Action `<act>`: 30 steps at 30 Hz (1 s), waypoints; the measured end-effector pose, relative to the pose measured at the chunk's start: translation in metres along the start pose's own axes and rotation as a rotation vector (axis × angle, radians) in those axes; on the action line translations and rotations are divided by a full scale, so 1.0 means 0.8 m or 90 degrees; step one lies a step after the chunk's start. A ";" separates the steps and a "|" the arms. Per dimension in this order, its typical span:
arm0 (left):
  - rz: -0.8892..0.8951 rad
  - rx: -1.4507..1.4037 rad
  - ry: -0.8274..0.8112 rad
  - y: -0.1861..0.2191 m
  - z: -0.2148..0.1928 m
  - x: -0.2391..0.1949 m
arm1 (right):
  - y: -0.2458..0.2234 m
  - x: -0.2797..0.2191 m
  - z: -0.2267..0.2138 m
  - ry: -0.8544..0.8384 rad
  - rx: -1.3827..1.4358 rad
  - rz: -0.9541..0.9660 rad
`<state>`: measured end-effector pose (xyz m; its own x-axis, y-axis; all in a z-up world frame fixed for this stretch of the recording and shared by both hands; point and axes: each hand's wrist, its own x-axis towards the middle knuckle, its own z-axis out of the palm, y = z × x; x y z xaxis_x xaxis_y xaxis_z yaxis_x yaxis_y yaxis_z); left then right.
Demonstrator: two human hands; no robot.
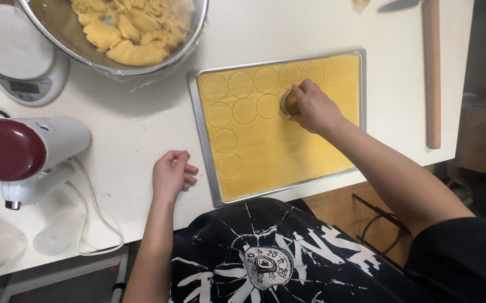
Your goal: The person uses a round metal cutter to press circular shapes into a sheet of yellow dough on a baking tray. They repeatedly press the cutter into the dough in rows, creating multiple circular indentations across the tray.
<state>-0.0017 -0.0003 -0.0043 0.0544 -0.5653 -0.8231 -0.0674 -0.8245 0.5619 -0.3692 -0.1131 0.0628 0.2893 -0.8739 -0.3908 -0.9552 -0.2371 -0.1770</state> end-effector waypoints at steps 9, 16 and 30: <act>0.053 -0.009 -0.005 -0.012 -0.001 0.005 | -0.001 0.002 0.002 0.019 -0.044 -0.030; 0.028 -0.005 0.011 -0.003 0.000 0.008 | -0.001 -0.003 -0.013 -0.077 0.057 0.190; -0.033 0.000 0.052 0.009 0.007 -0.001 | 0.074 -0.061 -0.014 0.010 0.165 0.200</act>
<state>-0.0075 -0.0058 0.0002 0.1395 -0.5222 -0.8413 -0.0627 -0.8526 0.5188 -0.4409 -0.0895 0.0815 -0.0167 -0.8936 -0.4486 -0.9492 0.1552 -0.2738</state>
